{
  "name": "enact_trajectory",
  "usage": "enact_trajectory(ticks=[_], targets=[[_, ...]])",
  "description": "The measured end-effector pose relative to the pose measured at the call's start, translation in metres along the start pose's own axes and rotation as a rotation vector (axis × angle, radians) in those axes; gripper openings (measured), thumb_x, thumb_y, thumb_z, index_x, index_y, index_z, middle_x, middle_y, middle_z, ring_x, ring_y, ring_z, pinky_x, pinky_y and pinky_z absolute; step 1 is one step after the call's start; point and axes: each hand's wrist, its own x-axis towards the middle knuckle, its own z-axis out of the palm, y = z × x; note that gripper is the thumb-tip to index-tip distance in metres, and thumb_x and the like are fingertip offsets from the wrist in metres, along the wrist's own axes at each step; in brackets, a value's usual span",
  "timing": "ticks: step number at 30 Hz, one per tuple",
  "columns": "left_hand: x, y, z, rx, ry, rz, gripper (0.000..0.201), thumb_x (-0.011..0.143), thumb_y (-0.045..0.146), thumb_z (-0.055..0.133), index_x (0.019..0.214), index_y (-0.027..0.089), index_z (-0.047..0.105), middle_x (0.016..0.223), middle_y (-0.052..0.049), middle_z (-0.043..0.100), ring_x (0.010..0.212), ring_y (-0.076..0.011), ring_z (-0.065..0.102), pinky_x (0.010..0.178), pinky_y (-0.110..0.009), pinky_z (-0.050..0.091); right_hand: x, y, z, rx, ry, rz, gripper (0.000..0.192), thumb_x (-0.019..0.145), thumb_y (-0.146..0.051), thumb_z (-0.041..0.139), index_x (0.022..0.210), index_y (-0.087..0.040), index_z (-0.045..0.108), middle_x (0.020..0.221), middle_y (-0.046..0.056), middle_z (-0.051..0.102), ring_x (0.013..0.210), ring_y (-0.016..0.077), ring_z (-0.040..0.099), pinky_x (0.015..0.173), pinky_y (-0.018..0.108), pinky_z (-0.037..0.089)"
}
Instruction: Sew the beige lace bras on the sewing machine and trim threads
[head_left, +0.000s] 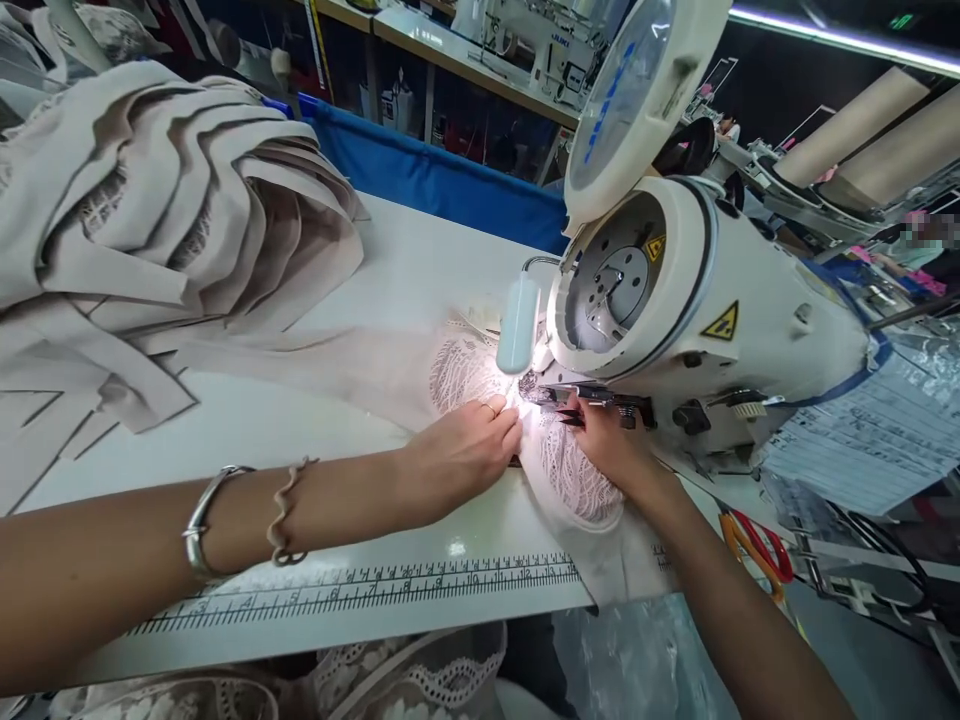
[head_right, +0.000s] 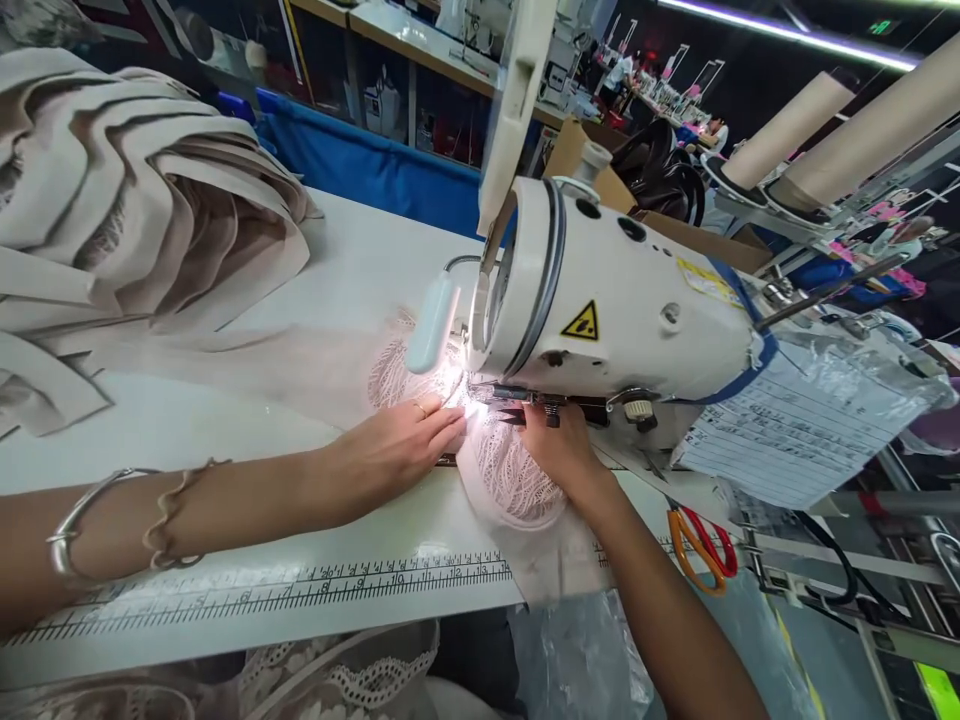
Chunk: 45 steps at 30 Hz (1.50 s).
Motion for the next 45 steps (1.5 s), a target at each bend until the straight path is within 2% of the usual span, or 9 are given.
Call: enact_trajectory(ticks=[6, 17, 27, 32, 37, 40, 42, 43, 45], targets=[[-0.002, -0.002, 0.006, -0.025, 0.042, -0.035, 0.025, 0.092, 0.002, 0.038, 0.101, 0.008, 0.061, 0.098, -0.014, 0.063, 0.077, -0.0237, 0.051, 0.061, -0.035, 0.036, -0.002, -0.001, -0.012, 0.267, -0.045, -0.303, 0.072, 0.081, 0.005, 0.042, 0.14, -0.031, 0.06, 0.121, 0.0, 0.075, 0.11, 0.016, 0.069, 0.099, 0.028, 0.053], [-0.003, -0.023, 0.017, -0.151, 0.154, -0.109, 0.03, 0.091, -0.002, 0.045, 0.11, 0.016, 0.059, 0.099, -0.008, 0.068, 0.085, -0.0215, 0.055, 0.073, -0.033, 0.038, -0.005, -0.007, -0.012, 0.286, -0.008, -0.32, 0.071, 0.078, 0.004, 0.043, 0.14, -0.027, 0.059, 0.129, 0.003, 0.072, 0.118, 0.019, 0.067, 0.103, 0.032, 0.053], [0.0, -0.045, 0.013, -0.267, 0.099, -0.042, 0.03, 0.1, 0.003, 0.034, 0.107, 0.014, 0.061, 0.099, -0.007, 0.069, 0.078, -0.0188, 0.055, 0.063, -0.032, 0.033, -0.009, -0.015, -0.015, 0.16, -0.025, -0.24, 0.075, 0.07, 0.004, 0.048, 0.136, -0.028, 0.06, 0.107, 0.001, 0.077, 0.098, 0.0207, 0.069, 0.083, 0.029, 0.053], [0.0, -0.048, 0.014, -0.273, 0.132, -0.032, 0.03, 0.101, 0.004, 0.036, 0.108, 0.015, 0.063, 0.099, -0.009, 0.07, 0.081, -0.0201, 0.057, 0.068, -0.033, 0.038, -0.007, -0.014, -0.014, 0.131, -0.006, -0.238, 0.055, 0.073, 0.001, 0.049, 0.116, -0.028, 0.067, 0.091, 0.001, 0.072, 0.084, 0.0185, 0.065, 0.072, 0.026, 0.048], [0.003, -0.03, 0.003, -0.156, 0.188, -0.099, 0.03, 0.099, 0.002, 0.036, 0.094, 0.013, 0.064, 0.091, -0.011, 0.066, 0.074, -0.0189, 0.054, 0.067, -0.034, 0.04, 0.001, -0.018, -0.005, 0.282, 0.017, -0.126, 0.014, 0.087, -0.013, 0.053, 0.084, -0.023, 0.063, 0.08, 0.002, 0.065, 0.072, 0.0171, 0.058, 0.064, 0.026, 0.043], [0.004, -0.006, -0.006, -0.147, 0.121, -0.155, 0.033, 0.105, 0.028, 0.041, 0.083, 0.014, 0.06, 0.078, -0.008, 0.062, 0.07, -0.0191, 0.053, 0.064, -0.033, 0.044, 0.003, -0.019, 0.002, 0.327, 0.041, 0.007, 0.018, 0.089, -0.023, 0.057, 0.072, -0.023, 0.058, 0.068, 0.0, 0.061, 0.061, 0.0163, 0.053, 0.059, 0.027, 0.04], [0.003, 0.01, -0.006, -0.101, 0.046, -0.18, 0.042, 0.101, 0.049, 0.048, 0.087, 0.012, 0.062, 0.083, -0.011, 0.065, 0.077, -0.023, 0.058, 0.068, -0.036, 0.05, 0.002, -0.018, 0.004, 0.34, 0.051, 0.058, 0.013, 0.087, -0.021, 0.058, 0.074, -0.023, 0.06, 0.068, 0.0, 0.063, 0.062, 0.017, 0.056, 0.06, 0.027, 0.041], [0.003, 0.016, -0.005, -0.059, 0.022, -0.185, 0.044, 0.1, 0.051, 0.05, 0.095, 0.009, 0.063, 0.092, -0.015, 0.068, 0.086, -0.0269, 0.061, 0.074, -0.04, 0.052, 0.0, -0.018, 0.004, 0.352, 0.053, 0.054, 0.01, 0.085, -0.017, 0.057, 0.08, -0.023, 0.064, 0.073, 0.0, 0.066, 0.067, 0.0175, 0.059, 0.063, 0.027, 0.044], [0.001, 0.023, 0.0, 0.011, 0.021, -0.185, 0.044, 0.101, 0.04, 0.048, 0.116, 0.001, 0.061, 0.113, -0.025, 0.067, 0.106, -0.0345, 0.062, 0.09, -0.048, 0.052, -0.005, -0.016, 0.002, 0.366, 0.058, -0.013, 0.031, 0.081, -0.007, 0.053, 0.101, -0.025, 0.068, 0.089, 0.001, 0.07, 0.079, 0.0176, 0.064, 0.069, 0.027, 0.047]])
